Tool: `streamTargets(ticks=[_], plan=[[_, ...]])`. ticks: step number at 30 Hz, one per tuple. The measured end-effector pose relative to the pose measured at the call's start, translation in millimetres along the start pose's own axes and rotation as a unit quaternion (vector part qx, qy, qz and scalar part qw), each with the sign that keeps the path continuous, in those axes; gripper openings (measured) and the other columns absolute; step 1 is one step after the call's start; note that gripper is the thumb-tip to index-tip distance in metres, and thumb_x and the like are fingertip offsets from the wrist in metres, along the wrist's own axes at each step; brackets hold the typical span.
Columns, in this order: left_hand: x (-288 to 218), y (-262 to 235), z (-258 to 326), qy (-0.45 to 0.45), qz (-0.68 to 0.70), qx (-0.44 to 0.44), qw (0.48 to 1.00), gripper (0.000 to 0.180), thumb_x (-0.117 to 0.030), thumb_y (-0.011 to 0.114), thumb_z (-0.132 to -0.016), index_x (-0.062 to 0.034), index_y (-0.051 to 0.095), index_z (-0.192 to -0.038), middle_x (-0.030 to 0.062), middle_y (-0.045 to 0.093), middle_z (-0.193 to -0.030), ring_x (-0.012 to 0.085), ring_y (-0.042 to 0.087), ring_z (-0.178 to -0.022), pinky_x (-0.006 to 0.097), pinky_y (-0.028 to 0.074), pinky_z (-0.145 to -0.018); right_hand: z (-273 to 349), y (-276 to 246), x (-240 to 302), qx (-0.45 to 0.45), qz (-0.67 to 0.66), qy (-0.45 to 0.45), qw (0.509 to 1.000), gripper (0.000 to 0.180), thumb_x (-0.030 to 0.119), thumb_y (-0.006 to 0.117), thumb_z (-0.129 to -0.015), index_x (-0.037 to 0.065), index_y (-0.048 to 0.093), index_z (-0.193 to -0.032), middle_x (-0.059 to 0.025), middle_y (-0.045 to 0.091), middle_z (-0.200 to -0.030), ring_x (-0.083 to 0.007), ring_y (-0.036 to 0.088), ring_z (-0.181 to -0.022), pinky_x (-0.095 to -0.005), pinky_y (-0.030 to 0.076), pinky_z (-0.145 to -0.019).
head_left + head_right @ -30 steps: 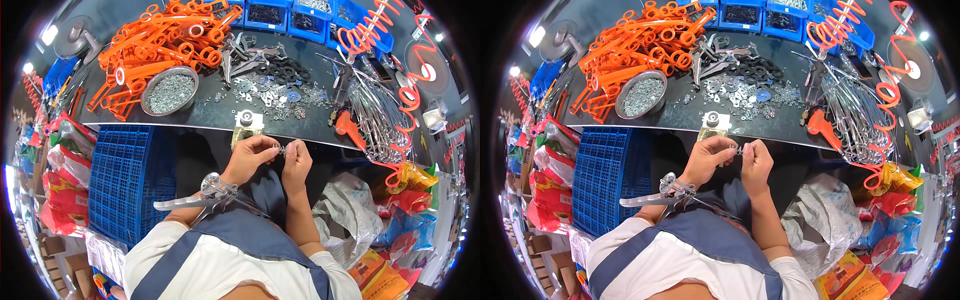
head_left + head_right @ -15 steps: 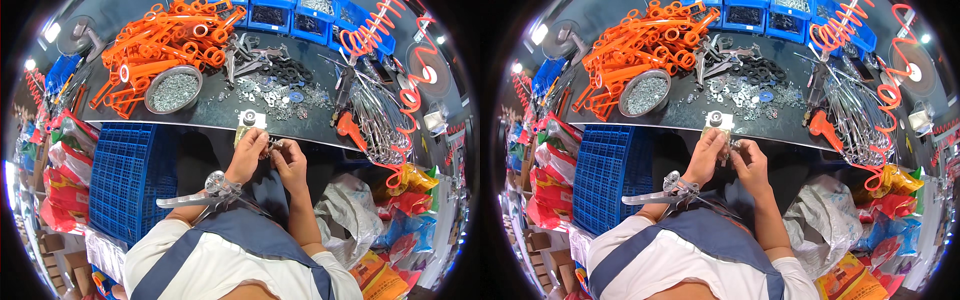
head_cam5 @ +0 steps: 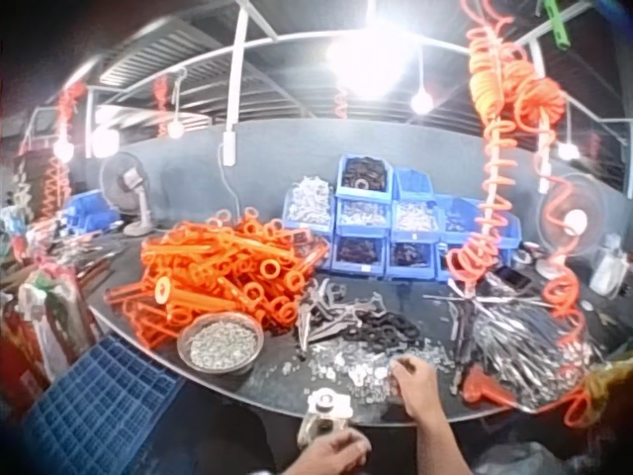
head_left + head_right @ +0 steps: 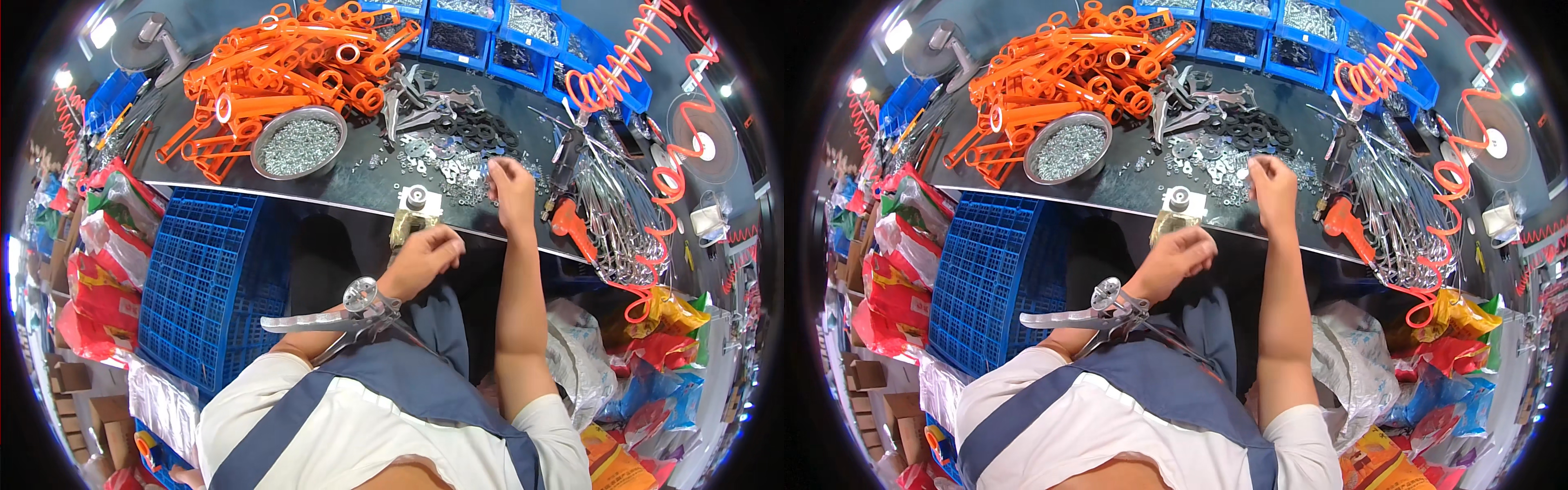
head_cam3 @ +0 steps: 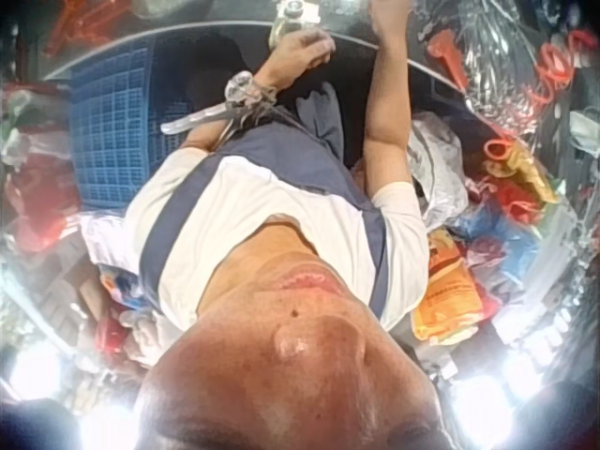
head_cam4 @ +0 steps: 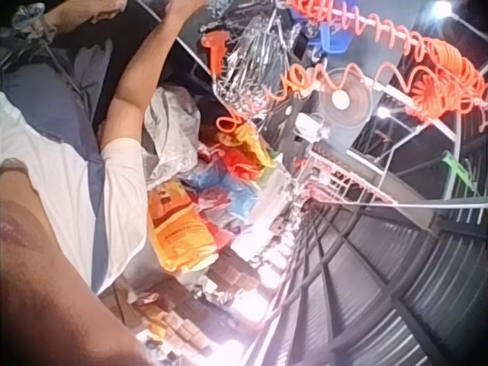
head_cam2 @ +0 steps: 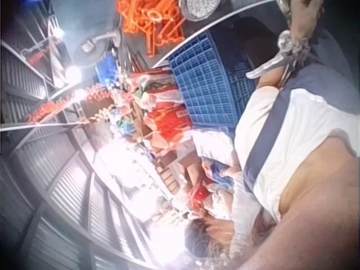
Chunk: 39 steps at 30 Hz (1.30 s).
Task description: The person assembles orange plastic parts and metal brackets using screws and washers, driving the fasteners with a power screwdriver and a pneumatic tool at a workbench.
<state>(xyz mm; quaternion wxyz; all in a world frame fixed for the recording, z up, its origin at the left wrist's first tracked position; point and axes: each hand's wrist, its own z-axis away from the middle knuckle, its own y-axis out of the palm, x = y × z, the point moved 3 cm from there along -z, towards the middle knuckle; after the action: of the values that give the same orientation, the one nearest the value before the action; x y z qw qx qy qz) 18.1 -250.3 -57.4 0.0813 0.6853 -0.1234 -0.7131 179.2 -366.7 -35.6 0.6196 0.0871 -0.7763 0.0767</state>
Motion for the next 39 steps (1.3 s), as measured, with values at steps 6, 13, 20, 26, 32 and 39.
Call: streamTargets(ticks=[6, 13, 20, 26, 32, 39], plan=[[10, 6, 4, -0.069, -0.144, 0.124, 0.979, 0.014, -0.015, 0.056, -0.089, -0.0014, 0.06, -0.093, 0.0028, 0.06, -0.077, 0.0084, 0.055, -0.07, 0.024, 0.045, -0.062, 51, 15, 48, 0.191, -0.204, 0.093, 0.956, 0.042, 0.007, 0.064, -0.081, -0.005, 0.051, -0.119, 0.0019, 0.051, -0.062, -0.0021, 0.041, -0.044, -0.0179, 0.028, -0.037], [26, -1, -19, -0.077, -0.12, 0.134, 0.981, 0.017, -0.016, 0.05, -0.091, -0.0021, 0.058, -0.096, 0.0028, 0.06, -0.078, 0.0081, 0.053, -0.064, 0.021, 0.044, -0.057, 170, 49, 50, 0.488, -0.024, 0.219, 0.845, 0.041, 0.005, 0.069, -0.076, -0.002, 0.055, -0.114, 0.0032, 0.054, -0.059, -0.0008, 0.045, -0.049, -0.0176, 0.032, -0.046], [29, 4, -20, -0.155, -0.041, 0.132, 0.978, 0.017, -0.016, 0.051, -0.092, -0.0016, 0.056, -0.1, 0.0022, 0.058, -0.076, 0.0057, 0.049, -0.061, 0.02, 0.042, -0.053, 184, 68, 51, 0.342, 0.022, 0.141, 0.929, 0.047, 0.006, 0.068, -0.076, 0.0, 0.046, -0.117, -0.0006, 0.054, -0.057, -0.0023, 0.045, -0.047, -0.0177, 0.033, -0.044], [39, 18, -23, -0.168, -0.04, 0.188, 0.967, 0.016, -0.013, 0.053, -0.09, 0.0002, 0.057, -0.098, 0.0033, 0.06, -0.078, 0.0075, 0.052, -0.065, 0.021, 0.044, -0.057, 169, 71, 57, 0.409, -0.061, 0.25, 0.876, 0.048, 0.006, 0.067, -0.075, -0.004, 0.047, -0.118, -0.0014, 0.053, -0.056, -0.0041, 0.044, -0.042, -0.0176, 0.031, -0.038], [5, -21, 23, -0.105, -0.013, 0.138, 0.985, 0.045, -0.035, 0.07, -0.08, -0.0009, 0.057, -0.106, 0.0092, 0.061, -0.095, 0.0134, 0.059, -0.09, 0.027, 0.048, -0.075, 165, 21, 54, 0.295, -0.128, 0.231, 0.918, 0.046, 0.003, 0.068, -0.075, -0.007, 0.047, -0.115, -0.0004, 0.054, -0.057, -0.0018, 0.042, -0.041, -0.0165, 0.029, -0.036], [-33, -18, 67, 0.022, 0.16, 0.218, 0.963, 0.076, -0.019, 0.076, -0.071, -0.0023, 0.033, -0.132, 0.0115, 0.046, -0.124, 0.0211, 0.048, -0.114, 0.037, 0.04, -0.095, 166, 1, 54, 0.231, -0.134, 0.206, 0.941, 0.046, -0.002, 0.066, -0.073, -0.009, 0.048, -0.115, -0.0005, 0.054, -0.059, -0.0013, 0.042, -0.043, -0.0154, 0.028, -0.039]])
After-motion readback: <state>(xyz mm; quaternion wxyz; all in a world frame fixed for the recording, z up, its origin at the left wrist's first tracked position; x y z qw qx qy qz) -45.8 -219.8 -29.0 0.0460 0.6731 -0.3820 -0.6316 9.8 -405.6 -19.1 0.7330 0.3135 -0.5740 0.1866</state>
